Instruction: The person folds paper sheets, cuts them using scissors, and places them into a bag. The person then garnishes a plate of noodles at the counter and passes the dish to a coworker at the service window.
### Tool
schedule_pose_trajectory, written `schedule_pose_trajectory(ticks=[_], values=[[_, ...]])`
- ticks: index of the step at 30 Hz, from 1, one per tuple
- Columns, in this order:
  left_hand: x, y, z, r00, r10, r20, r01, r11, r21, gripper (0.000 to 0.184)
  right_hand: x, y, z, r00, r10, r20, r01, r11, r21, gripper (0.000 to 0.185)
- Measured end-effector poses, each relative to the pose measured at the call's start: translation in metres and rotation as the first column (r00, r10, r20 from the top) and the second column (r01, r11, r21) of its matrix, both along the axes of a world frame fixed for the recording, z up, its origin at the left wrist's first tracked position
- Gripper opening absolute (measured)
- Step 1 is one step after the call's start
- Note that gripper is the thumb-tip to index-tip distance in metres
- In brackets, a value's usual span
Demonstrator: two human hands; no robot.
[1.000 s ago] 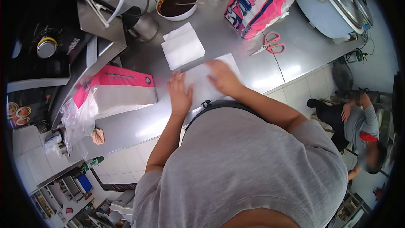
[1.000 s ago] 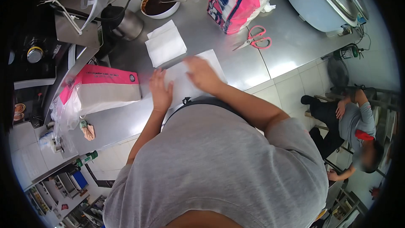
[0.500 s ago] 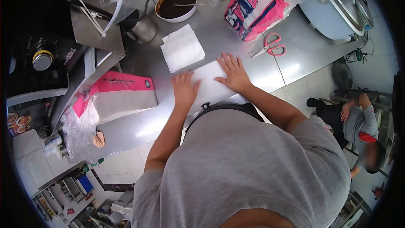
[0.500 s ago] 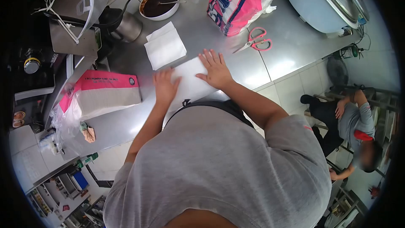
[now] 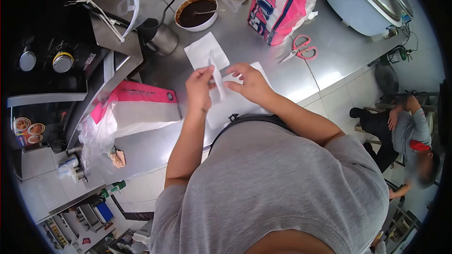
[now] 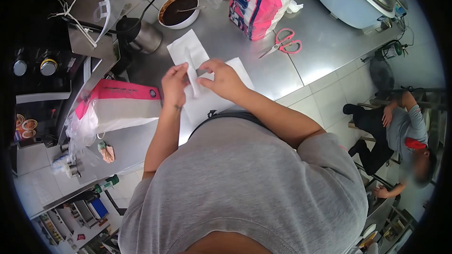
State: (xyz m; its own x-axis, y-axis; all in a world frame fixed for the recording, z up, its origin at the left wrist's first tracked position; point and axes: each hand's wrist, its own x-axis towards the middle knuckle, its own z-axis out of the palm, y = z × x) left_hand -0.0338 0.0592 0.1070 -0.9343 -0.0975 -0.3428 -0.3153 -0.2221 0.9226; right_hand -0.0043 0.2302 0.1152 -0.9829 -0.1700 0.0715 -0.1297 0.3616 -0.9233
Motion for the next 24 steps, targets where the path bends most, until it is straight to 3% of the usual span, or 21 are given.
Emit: schedule_pose_trajectory(ticks=[3, 7, 10, 15, 19, 22, 24], values=[[0.032, 0.005, 0.004, 0.988, -0.075, 0.136, 0.035, 0.962, 0.271, 0.018, 0.008, -0.008, 0.006, 0.983, 0.05, 0.174, -0.018, 0.983, -0.181, 0.037], [0.053, 0.008, -0.001, 0.985, -0.073, 0.154, -0.001, 0.901, 0.435, 0.018, 0.019, -0.001, 0.007, 0.917, 0.116, 0.382, 0.032, 0.933, -0.359, 0.035], [0.061, 0.01, 0.006, 0.979, -0.057, 0.195, -0.041, 0.886, 0.463, 0.021, 0.028, 0.008, 0.018, 0.9, 0.245, 0.36, -0.097, 0.919, -0.383, 0.039], [0.062, 0.004, 0.001, 0.969, -0.049, 0.243, -0.089, 0.848, 0.523, 0.036, 0.052, 0.022, 0.033, 0.937, 0.311, 0.156, -0.247, 0.91, -0.332, 0.044], [0.066, 0.01, 0.011, 0.96, -0.029, 0.278, -0.148, 0.792, 0.592, 0.033, 0.053, 0.027, 0.014, 0.935, 0.292, 0.201, -0.209, 0.912, -0.353, 0.042], [0.066, 0.006, 0.0, 0.959, -0.036, 0.281, -0.141, 0.798, 0.586, 0.04, 0.054, 0.034, 0.017, 0.923, 0.252, 0.29, -0.2, 0.96, -0.196, 0.033], [0.068, 0.007, 0.001, 0.955, -0.03, 0.296, -0.158, 0.79, 0.592, 0.041, 0.057, 0.033, 0.014, 0.94, 0.188, 0.284, -0.128, 0.967, -0.219, 0.03]])
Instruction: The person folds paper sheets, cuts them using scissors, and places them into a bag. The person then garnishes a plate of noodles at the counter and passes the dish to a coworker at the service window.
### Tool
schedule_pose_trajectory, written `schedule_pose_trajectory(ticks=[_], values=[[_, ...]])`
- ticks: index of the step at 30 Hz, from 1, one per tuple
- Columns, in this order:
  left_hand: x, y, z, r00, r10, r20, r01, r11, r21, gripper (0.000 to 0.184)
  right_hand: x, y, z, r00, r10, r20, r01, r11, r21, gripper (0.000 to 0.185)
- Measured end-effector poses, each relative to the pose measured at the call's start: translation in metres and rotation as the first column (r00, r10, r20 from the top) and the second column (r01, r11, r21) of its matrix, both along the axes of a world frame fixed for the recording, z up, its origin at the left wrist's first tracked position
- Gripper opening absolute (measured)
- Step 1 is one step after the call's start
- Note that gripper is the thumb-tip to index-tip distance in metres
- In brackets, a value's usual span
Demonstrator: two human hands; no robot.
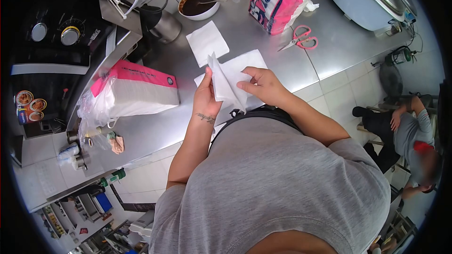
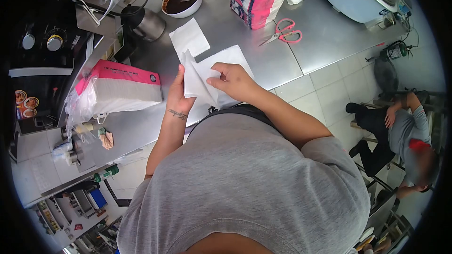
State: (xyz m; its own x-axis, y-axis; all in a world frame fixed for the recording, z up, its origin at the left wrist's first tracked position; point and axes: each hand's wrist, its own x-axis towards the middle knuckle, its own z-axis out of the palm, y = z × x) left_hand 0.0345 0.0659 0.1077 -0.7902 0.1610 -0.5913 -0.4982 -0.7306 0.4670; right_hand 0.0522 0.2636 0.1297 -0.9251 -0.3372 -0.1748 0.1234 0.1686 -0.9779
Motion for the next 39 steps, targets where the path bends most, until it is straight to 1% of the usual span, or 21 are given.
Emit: schedule_pose_trajectory(ticks=[1, 2, 4, 5, 6, 8, 9, 10, 12, 14, 16, 18, 21, 22, 23, 24, 27, 30, 34, 37, 39], values=[[0.001, 0.001, 0.004, 1.0, 0.006, 0.007, -0.006, 1.0, 0.005, 0.041, 0.001, -0.001, -0.002, 0.999, -0.037, -0.001, 0.037, 0.999, -0.012, 0.028], [0.002, 0.002, 0.01, 1.0, 0.011, -0.002, -0.011, 1.0, 0.007, 0.038, 0.001, -0.001, -0.007, 0.992, -0.114, 0.047, 0.12, 0.979, -0.167, 0.028], [0.003, 0.003, 0.021, 0.999, 0.024, -0.023, -0.023, 1.0, 0.012, 0.032, -0.002, 0.001, -0.021, 0.956, -0.237, 0.172, 0.29, 0.847, -0.445, 0.027], [0.003, -0.001, 0.017, 0.997, 0.04, -0.062, -0.042, 0.999, -0.028, 0.03, -0.006, 0.007, -0.027, 0.93, -0.281, 0.237, 0.363, 0.807, -0.467, 0.027], [0.002, -0.008, 0.005, 0.993, 0.055, -0.101, -0.062, 0.996, -0.066, 0.028, -0.009, 0.013, -0.038, 0.915, -0.284, 0.287, 0.393, 0.791, -0.469, 0.028], [0.002, -0.017, -0.011, 0.986, 0.061, -0.152, -0.088, 0.981, -0.174, 0.024, -0.012, 0.026, -0.067, 0.878, -0.284, 0.385, 0.451, 0.759, -0.469, 0.028], [0.003, -0.021, -0.016, 0.985, 0.054, -0.163, -0.093, 0.965, -0.244, 0.022, -0.012, 0.033, -0.087, 0.887, -0.238, 0.397, 0.412, 0.797, -0.442, 0.031], [0.003, -0.025, -0.024, 0.984, 0.046, -0.172, -0.098, 0.945, -0.313, 0.021, -0.01, 0.035, -0.093, 0.869, -0.248, 0.427, 0.417, 0.831, -0.367, 0.031], [0.002, -0.044, -0.069, 0.991, 0.045, -0.127, -0.1, 0.877, -0.47, 0.019, -0.004, 0.039, -0.105, 0.83, -0.276, 0.484, 0.416, 0.885, -0.209, 0.032], [0.002, -0.061, -0.111, 0.992, 0.059, -0.111, -0.114, 0.794, -0.597, 0.018, -0.006, 0.043, -0.119, 0.795, -0.321, 0.515, 0.455, 0.877, -0.156, 0.034], [0.004, -0.072, -0.135, 0.988, 0.08, -0.13, -0.148, 0.706, -0.693, 0.018, -0.011, 0.044, -0.116, 0.751, -0.382, 0.539, 0.506, 0.857, -0.097, 0.036], [0.005, -0.077, -0.145, 0.983, 0.083, -0.166, -0.178, 0.685, -0.707, 0.018, -0.016, 0.043, -0.102, 0.696, -0.456, 0.554, 0.566, 0.824, -0.033, 0.039], [0.007, -0.076, -0.147, 0.964, 0.061, -0.26, -0.239, 0.635, -0.735, 0.02, -0.029, 0.036, -0.102, 0.761, -0.476, 0.44, 0.536, 0.844, -0.014, 0.04], [0.009, -0.075, -0.145, 0.954, 0.048, -0.297, -0.263, 0.614, -0.744, 0.021, -0.032, 0.037, -0.114, 0.817, -0.474, 0.328, 0.498, 0.867, 0.013, 0.04], [0.01, -0.073, -0.142, 0.956, 0.046, -0.291, -0.261, 0.592, -0.763, 0.021, -0.036, 0.036, -0.133, 0.863, -0.46, 0.21, 0.462, 0.886, 0.045, 0.04], [0.011, -0.071, -0.142, 0.957, 0.044, -0.286, -0.259, 0.569, -0.78, 0.021, -0.037, 0.035, -0.139, 0.897, -0.433, 0.09, 0.427, 0.901, 0.082, 0.041], [0.012, -0.069, -0.144, 0.957, 0.069, -0.283, -0.276, 0.526, -0.804, 0.019, -0.04, 0.036, -0.147, 0.904, -0.419, -0.084, 0.427, 0.893, 0.145, 0.041], [0.015, -0.07, -0.148, 0.94, 0.134, -0.313, -0.334, 0.539, -0.774, 0.019, -0.041, 0.037, -0.141, 0.854, -0.517, -0.058, 0.519, 0.84, 0.155, 0.039], [0.019, -0.067, -0.15, 0.928, 0.194, -0.317, -0.365, 0.639, -0.677, 0.024, -0.038, 0.032, -0.14, 0.869, -0.489, -0.082, 0.494, 0.842, 0.218, 0.037], [0.021, -0.064, -0.139, 0.96, 0.133, -0.246, -0.277, 0.586, -0.762, 0.031, -0.038, 0.033, -0.141, 0.858, -0.498, -0.124, 0.513, 0.82, 0.255, 0.038], [0.022, -0.065, -0.139, 0.957, 0.126, -0.26, -0.286, 0.547, -0.787, 0.035, -0.037, 0.036, -0.14, 0.836, -0.529, -0.148, 0.547, 0.779, 0.305, 0.039]])
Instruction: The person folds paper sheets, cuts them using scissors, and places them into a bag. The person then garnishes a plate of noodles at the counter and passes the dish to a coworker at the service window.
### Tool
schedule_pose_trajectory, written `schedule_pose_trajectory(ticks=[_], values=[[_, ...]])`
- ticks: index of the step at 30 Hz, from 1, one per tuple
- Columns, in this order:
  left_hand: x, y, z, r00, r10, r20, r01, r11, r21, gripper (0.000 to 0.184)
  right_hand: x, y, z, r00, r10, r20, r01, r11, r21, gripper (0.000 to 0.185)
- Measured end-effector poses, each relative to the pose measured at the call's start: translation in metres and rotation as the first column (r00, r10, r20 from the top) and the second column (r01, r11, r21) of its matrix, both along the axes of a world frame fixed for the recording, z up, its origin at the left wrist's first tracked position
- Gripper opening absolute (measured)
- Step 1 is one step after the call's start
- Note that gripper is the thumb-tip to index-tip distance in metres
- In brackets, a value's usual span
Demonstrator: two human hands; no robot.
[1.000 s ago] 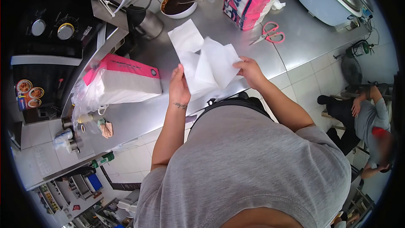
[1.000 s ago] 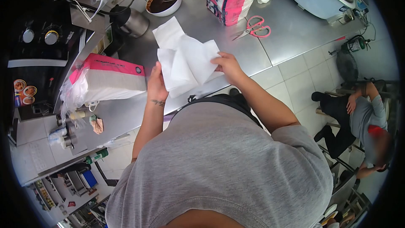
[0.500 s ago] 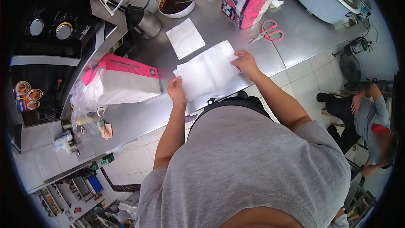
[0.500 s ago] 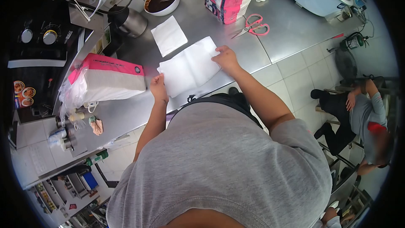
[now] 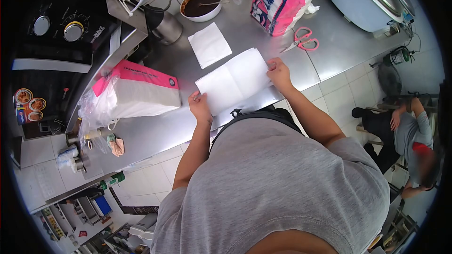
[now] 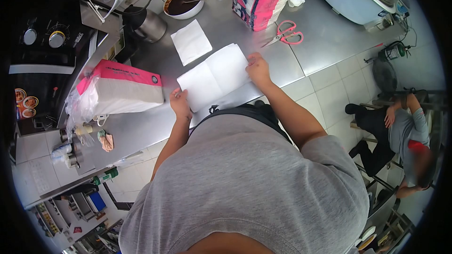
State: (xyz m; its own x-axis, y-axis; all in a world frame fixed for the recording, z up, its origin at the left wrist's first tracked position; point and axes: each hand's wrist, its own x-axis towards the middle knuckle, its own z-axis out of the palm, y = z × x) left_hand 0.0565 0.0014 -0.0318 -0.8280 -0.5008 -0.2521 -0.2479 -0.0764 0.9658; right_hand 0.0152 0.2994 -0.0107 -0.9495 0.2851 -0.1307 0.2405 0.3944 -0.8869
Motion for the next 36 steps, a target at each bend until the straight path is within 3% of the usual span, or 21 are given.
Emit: schedule_pose_trajectory(ticks=[4, 15, 18, 20, 21, 22, 24, 25, 26, 28, 29, 31, 34, 36], values=[[0.0, -0.001, -0.003, 1.0, -0.006, 0.012, 0.008, 0.99, -0.144, 0.038, 0.003, 0.004, 0.0, 0.999, -0.012, -0.046, 0.016, 0.996, 0.091, 0.038], [-0.004, -0.009, -0.007, 0.998, -0.053, 0.021, 0.056, 0.972, -0.227, 0.038, 0.006, -0.003, 0.01, 0.998, 0.021, -0.056, -0.012, 0.989, 0.148, 0.037], [-0.004, -0.007, -0.003, 0.997, -0.073, 0.035, 0.079, 0.958, -0.275, 0.039, 0.006, -0.004, 0.022, 0.997, 0.061, 0.051, -0.069, 0.981, 0.179, 0.04], [-0.003, -0.006, 0.005, 0.994, -0.104, 0.037, 0.111, 0.923, -0.368, 0.041, 0.01, -0.008, 0.026, 0.993, 0.047, -0.11, -0.013, 0.956, 0.294, 0.043], [-0.001, -0.004, 0.018, 0.991, -0.128, 0.037, 0.131, 0.887, -0.442, 0.043, 0.011, -0.011, 0.029, 0.981, 0.047, -0.191, 0.022, 0.938, 0.347, 0.044], [-0.001, -0.001, 0.03, 0.987, -0.154, 0.036, 0.15, 0.845, -0.513, 0.046, 0.007, -0.014, 0.038, 0.939, 0.159, -0.304, -0.022, 0.912, 0.409, 0.044], [0.004, 0.003, 0.057, 0.959, -0.279, -0.049, 0.089, 0.462, -0.882, 0.049, -0.001, -0.027, 0.053, 0.792, 0.378, -0.48, -0.071, 0.837, 0.542, 0.044], [0.005, 0.004, 0.063, 0.934, -0.352, -0.063, 0.017, 0.218, -0.976, 0.051, -0.009, -0.039, 0.055, 0.738, 0.499, -0.454, -0.188, 0.799, 0.572, 0.041], [0.004, 0.01, 0.062, 0.892, -0.45, 0.042, 0.156, 0.219, -0.963, 0.052, -0.022, -0.053, 0.056, 0.667, 0.613, -0.424, -0.303, 0.743, 0.597, 0.039], [0.006, 0.034, 0.057, 0.747, -0.624, 0.23, 0.421, 0.177, -0.889, 0.053, -0.046, -0.08, 0.056, 0.562, 0.804, -0.195, -0.545, 0.538, 0.644, 0.036], [0.007, 0.046, 0.053, 0.686, -0.632, 0.36, 0.542, 0.114, -0.832, 0.045, -0.057, -0.09, 0.046, 0.564, 0.813, -0.146, -0.574, 0.513, 0.639, 0.035], [0.016, 0.063, 0.05, 0.651, -0.651, 0.39, 0.56, 0.065, -0.826, 0.041, -0.073, -0.1, 0.024, 0.555, 0.831, -0.043, -0.63, 0.454, 0.631, 0.032], [0.021, 0.063, 0.044, 0.616, -0.686, 0.387, 0.548, 0.021, -0.836, 0.041, -0.077, -0.086, 0.024, 0.6, 0.756, 0.261, -0.732, 0.387, 0.561, 0.023], [0.02, 0.058, 0.042, 0.54, -0.715, 0.444, 0.575, -0.071, -0.815, 0.043, -0.064, -0.066, 0.021, 0.631, 0.721, 0.287, -0.721, 0.409, 0.559, 0.018]])
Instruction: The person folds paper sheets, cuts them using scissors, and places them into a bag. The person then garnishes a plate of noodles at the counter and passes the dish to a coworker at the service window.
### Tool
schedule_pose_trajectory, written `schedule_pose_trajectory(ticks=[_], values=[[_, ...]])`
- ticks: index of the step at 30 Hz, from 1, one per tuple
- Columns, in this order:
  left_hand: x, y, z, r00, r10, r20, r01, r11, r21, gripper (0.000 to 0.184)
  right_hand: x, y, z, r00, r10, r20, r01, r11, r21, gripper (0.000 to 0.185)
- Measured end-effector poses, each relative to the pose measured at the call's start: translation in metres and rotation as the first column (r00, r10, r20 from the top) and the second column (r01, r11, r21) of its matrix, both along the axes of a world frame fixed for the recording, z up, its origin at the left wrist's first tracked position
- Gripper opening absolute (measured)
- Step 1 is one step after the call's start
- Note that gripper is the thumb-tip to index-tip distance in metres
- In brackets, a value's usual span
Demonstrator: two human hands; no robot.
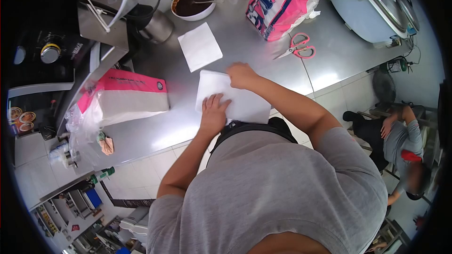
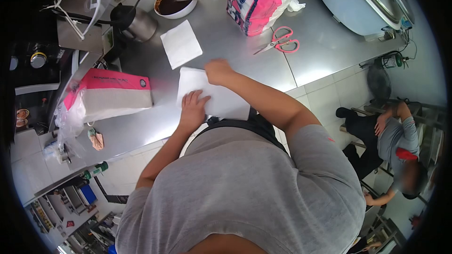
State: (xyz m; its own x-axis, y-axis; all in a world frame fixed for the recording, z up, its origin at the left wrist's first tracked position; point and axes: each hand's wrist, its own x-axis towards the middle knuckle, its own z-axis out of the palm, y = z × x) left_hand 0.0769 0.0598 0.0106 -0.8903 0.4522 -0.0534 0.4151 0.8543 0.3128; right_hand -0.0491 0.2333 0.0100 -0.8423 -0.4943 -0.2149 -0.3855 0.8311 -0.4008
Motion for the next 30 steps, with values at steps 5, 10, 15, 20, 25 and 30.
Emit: schedule_pose_trajectory(ticks=[5, 10, 15, 20, 25, 30], values=[[-0.038, 0.007, 0.009, 0.997, -0.062, 0.037, 0.068, 0.975, -0.214, 0.029, 0.036, 0.063, 0.004, 0.862, -0.262, 0.433, 0.417, 0.853, -0.315, 0.015], [-0.053, 0.086, 0.026, 0.926, 0.342, 0.159, -0.291, 0.916, -0.276, 0.053, 0.043, 0.157, 0.004, 0.897, -0.404, 0.177, 0.44, 0.787, -0.432, 0.017], [-0.022, 0.09, 0.019, 0.999, -0.029, 0.02, 0.034, 0.952, -0.304, 0.059, -0.013, 0.272, -0.002, 0.848, -0.169, -0.502, 0.143, 0.986, -0.09, 0.031], [-0.03, 0.061, 0.021, 0.958, -0.177, 0.224, 0.231, 0.941, -0.245, 0.059, 0.025, 0.258, 0.017, 0.915, -0.142, -0.378, 0.216, 0.963, 0.162, 0.031], [-0.018, 0.048, -0.003, 0.998, -0.055, 0.005, 0.055, 0.993, -0.103, 0.066, 0.075, 0.229, 0.009, 0.867, -0.281, -0.411, 0.359, 0.925, 0.126, 0.03], [-0.005, 0.045, 0.027, 0.989, 0.143, -0.035, -0.131, 0.962, 0.242, 0.064, 0.115, 0.206, 0.017, 0.853, -0.443, -0.276, 0.503, 0.84, 0.203, 0.035]])
